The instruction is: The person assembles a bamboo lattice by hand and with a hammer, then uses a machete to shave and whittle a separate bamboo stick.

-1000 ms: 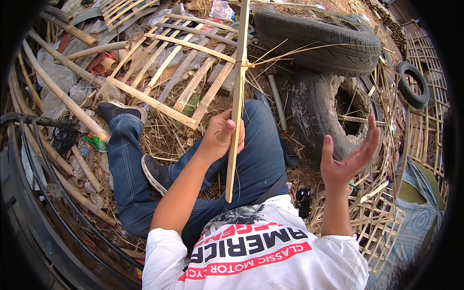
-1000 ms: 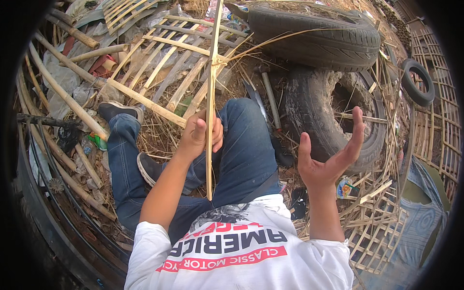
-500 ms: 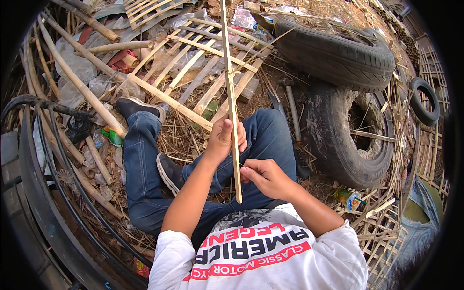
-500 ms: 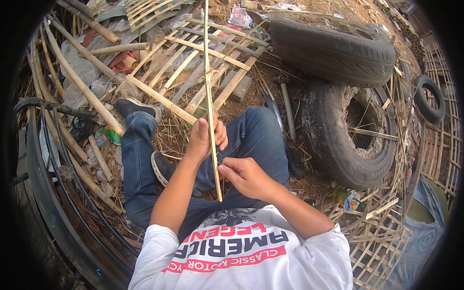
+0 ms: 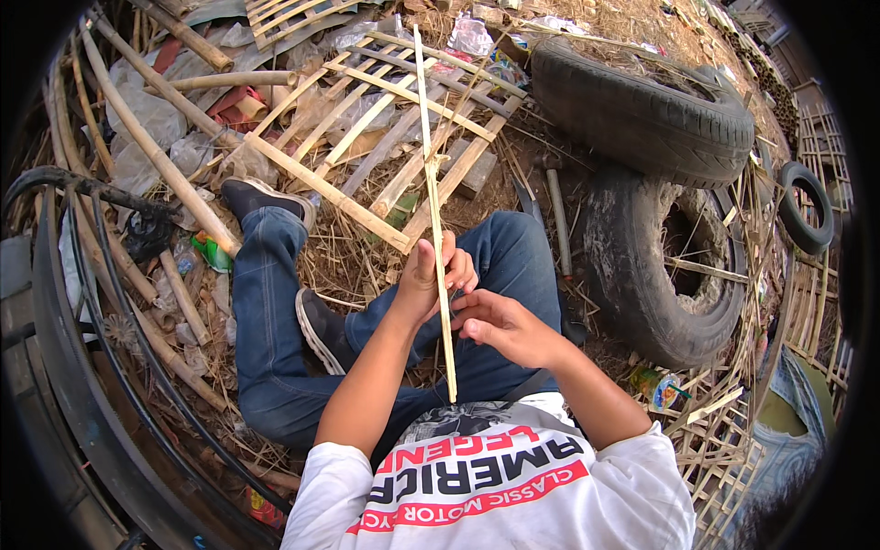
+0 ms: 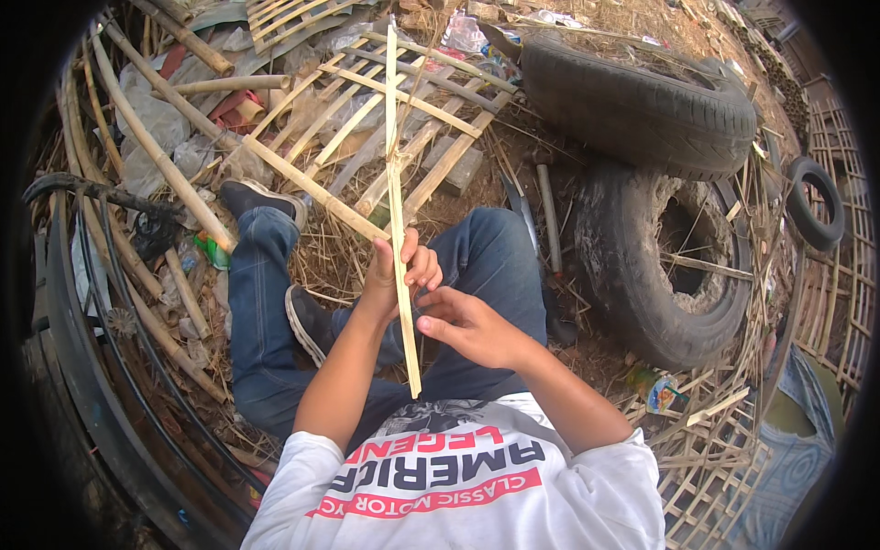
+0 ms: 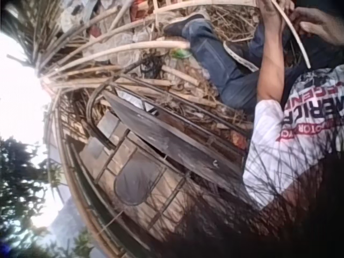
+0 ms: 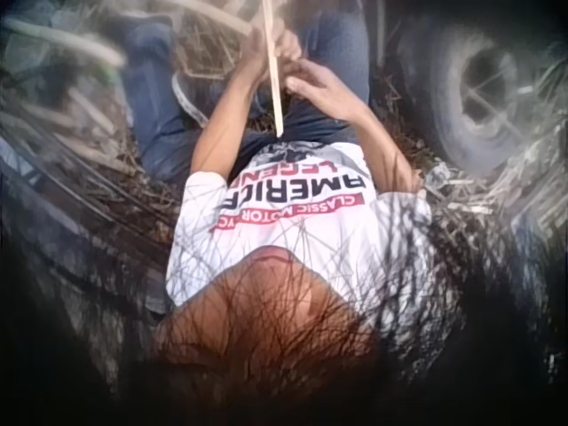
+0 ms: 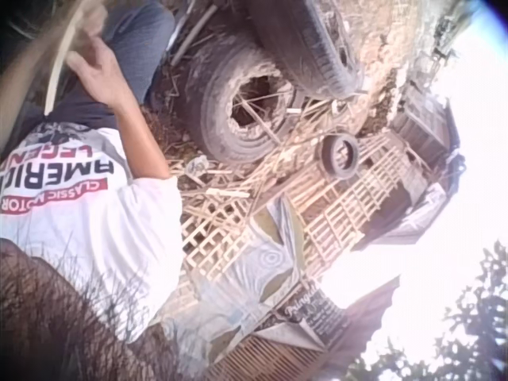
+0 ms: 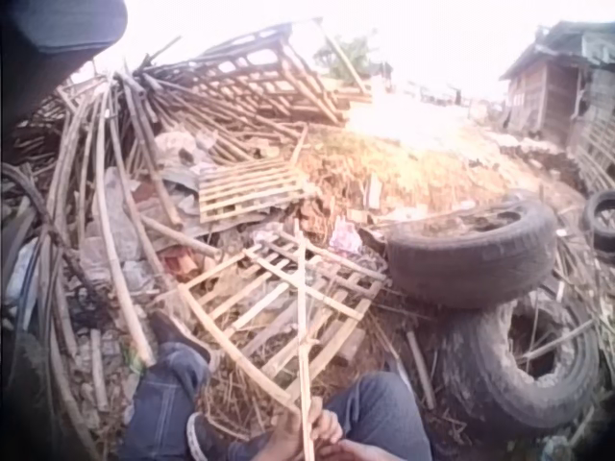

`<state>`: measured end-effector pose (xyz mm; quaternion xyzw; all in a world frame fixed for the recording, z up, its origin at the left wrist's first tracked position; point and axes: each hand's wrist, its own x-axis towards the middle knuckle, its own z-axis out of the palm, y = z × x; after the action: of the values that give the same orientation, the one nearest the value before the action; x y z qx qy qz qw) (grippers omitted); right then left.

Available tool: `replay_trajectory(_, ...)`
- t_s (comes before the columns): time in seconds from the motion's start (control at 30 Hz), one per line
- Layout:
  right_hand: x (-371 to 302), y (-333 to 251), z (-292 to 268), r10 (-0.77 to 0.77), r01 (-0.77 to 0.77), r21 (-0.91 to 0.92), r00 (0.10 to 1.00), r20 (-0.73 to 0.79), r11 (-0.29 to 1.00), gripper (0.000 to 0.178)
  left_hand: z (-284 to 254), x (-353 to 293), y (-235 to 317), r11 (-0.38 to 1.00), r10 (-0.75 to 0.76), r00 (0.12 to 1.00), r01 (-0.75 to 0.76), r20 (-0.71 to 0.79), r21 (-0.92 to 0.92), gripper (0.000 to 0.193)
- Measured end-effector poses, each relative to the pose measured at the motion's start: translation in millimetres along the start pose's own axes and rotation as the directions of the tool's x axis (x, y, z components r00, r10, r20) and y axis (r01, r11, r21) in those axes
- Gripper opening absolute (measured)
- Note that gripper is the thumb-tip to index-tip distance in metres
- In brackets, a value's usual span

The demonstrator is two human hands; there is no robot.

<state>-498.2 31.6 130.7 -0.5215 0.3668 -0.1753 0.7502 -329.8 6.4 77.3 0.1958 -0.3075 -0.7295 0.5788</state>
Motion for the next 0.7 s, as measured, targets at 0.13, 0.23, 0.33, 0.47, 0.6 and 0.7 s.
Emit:
replay_trajectory(0.13, 10.2, 9.4, 21.9, 0.038, -0.076, 0.261, 0.988, 0.147, 0.962, 0.029, -6.4, 4.6, -3.8, 0.999, 0.039, 0.998, -0.039, 0.046, 0.017, 0.064)
replay_trajectory(0.23, 17.2, 3.7, 24.1, 0.023, -0.031, 0.226, 0.999, 0.036, 0.974, 0.023, -12.4, -5.9, 3.8, 0.998, -0.056, 0.997, 0.056, 0.058, 0.0, 0.084)
replay_trajectory(0.33, 23.2, 2.0, 22.9, -0.019, 0.034, 0.203, 0.997, -0.073, 0.979, 0.02, -18.5, -31.0, 26.9, 0.931, -0.34, 0.924, 0.306, 0.175, 0.198, 0.098)
replay_trajectory(0.47, 22.7, 24.7, 28.3, -0.046, 0.057, 0.086, 0.991, -0.124, 0.995, 0.023, -5.0, -45.8, 26.8, 0.827, -0.488, 0.873, 0.473, -0.031, 0.305, 0.052)
replay_trajectory(0.6, 4.8, 25.9, 17.6, -0.04, 0.05, 0.042, 0.978, -0.206, 0.998, 0.015, 3.7, -50.0, 6.9, 0.882, -0.374, 0.918, 0.396, -0.131, 0.255, 0.026)
replay_trajectory(0.7, -26.0, 39.6, -40.0, -0.002, -0.023, -0.044, 0.866, -0.5, 0.999, 0.02, -0.9, -63.9, 12.6, 0.901, -0.391, 0.898, 0.418, -0.201, 0.118, 0.018)
